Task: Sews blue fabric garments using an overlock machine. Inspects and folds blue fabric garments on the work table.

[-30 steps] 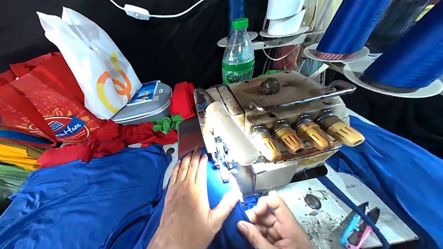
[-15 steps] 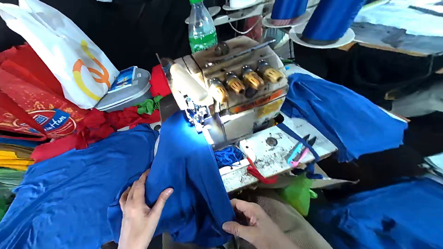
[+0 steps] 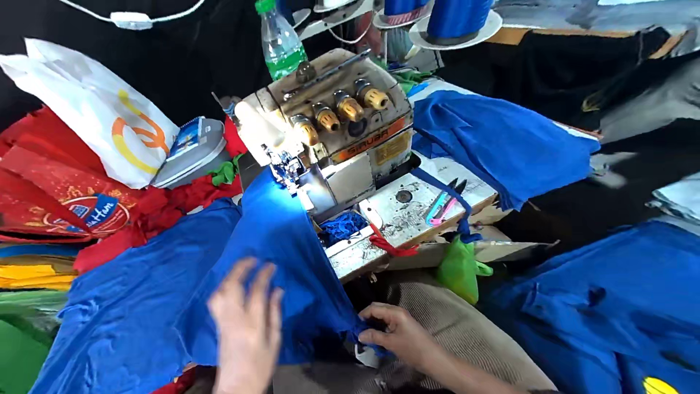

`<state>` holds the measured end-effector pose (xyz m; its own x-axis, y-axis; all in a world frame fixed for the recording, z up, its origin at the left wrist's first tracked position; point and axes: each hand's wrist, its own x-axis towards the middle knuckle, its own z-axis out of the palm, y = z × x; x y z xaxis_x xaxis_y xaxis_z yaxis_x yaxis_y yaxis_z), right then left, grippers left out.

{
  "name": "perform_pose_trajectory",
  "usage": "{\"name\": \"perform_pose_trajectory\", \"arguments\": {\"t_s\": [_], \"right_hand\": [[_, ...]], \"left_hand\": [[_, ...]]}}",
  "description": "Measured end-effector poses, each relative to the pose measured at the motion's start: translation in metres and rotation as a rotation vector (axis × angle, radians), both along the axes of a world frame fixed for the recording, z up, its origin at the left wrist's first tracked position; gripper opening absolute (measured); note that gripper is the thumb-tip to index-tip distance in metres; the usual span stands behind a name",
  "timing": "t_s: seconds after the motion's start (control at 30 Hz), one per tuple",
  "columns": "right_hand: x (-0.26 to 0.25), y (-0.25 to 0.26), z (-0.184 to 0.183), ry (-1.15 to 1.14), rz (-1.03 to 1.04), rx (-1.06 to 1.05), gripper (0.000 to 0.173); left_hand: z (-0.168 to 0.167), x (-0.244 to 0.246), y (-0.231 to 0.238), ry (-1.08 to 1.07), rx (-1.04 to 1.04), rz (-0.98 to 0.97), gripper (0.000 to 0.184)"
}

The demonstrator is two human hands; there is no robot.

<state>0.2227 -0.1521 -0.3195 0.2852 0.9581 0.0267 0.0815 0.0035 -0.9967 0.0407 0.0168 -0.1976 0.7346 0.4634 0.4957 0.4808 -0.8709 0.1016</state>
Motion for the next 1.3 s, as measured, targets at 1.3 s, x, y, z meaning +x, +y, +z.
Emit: {"name": "perform_pose_trajectory", "arguments": {"t_s": [1.3], "right_hand": [[-0.001,-0.007,0.003,0.199,-0.035,-0.056,0.028]], "left_hand": [[-0.013,0.066,-0.045,0.598,-0.459,-0.367,0.011]]}}
